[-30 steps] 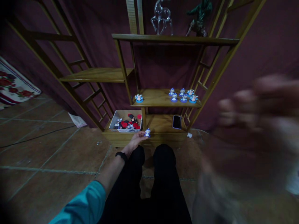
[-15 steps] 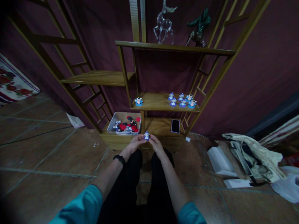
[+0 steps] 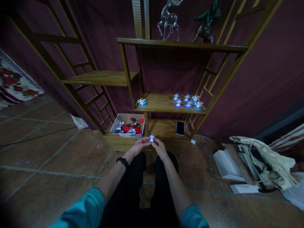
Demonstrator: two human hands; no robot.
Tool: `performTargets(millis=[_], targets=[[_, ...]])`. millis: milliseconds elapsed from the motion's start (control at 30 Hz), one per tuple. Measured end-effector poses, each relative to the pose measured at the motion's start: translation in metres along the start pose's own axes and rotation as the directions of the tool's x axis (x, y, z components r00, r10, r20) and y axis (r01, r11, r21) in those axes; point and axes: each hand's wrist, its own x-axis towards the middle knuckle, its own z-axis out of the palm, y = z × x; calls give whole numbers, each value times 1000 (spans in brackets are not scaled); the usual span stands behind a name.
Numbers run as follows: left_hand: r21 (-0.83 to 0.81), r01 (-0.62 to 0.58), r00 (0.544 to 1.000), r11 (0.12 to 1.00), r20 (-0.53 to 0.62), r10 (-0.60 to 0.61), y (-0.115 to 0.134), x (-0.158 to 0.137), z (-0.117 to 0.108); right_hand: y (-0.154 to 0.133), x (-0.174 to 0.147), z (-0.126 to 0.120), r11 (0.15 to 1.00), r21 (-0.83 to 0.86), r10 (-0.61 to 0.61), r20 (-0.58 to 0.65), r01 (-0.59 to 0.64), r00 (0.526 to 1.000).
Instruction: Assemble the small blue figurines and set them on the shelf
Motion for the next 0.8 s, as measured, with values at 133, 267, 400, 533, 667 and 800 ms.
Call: performTargets(millis=[133, 267, 400, 533, 667, 800], targets=[[-2, -6, 1000, 1000, -3, 6, -1, 0, -1, 2, 3, 2, 999, 30, -11, -23, 11, 1000], [3, -24, 1000, 1000, -20, 24, -3, 1, -2, 3, 3, 4, 998, 63, -18, -3, 18, 1000], [26, -42, 997, 999, -58, 43, -4, 1, -3, 0, 2, 3, 992, 127, -1, 5, 0, 1000], [41, -44, 995, 998, -91, 48, -3, 1, -2, -2, 0, 1, 991, 127, 45, 17, -47, 999], [14, 4, 996, 1000, -91, -2, -1, 0, 0, -3, -1, 2, 959, 236, 160, 4, -156, 987], [-42, 63, 997, 997, -50, -65, 0, 0, 0, -6, -1, 4, 946, 261, 199, 0, -192, 980]])
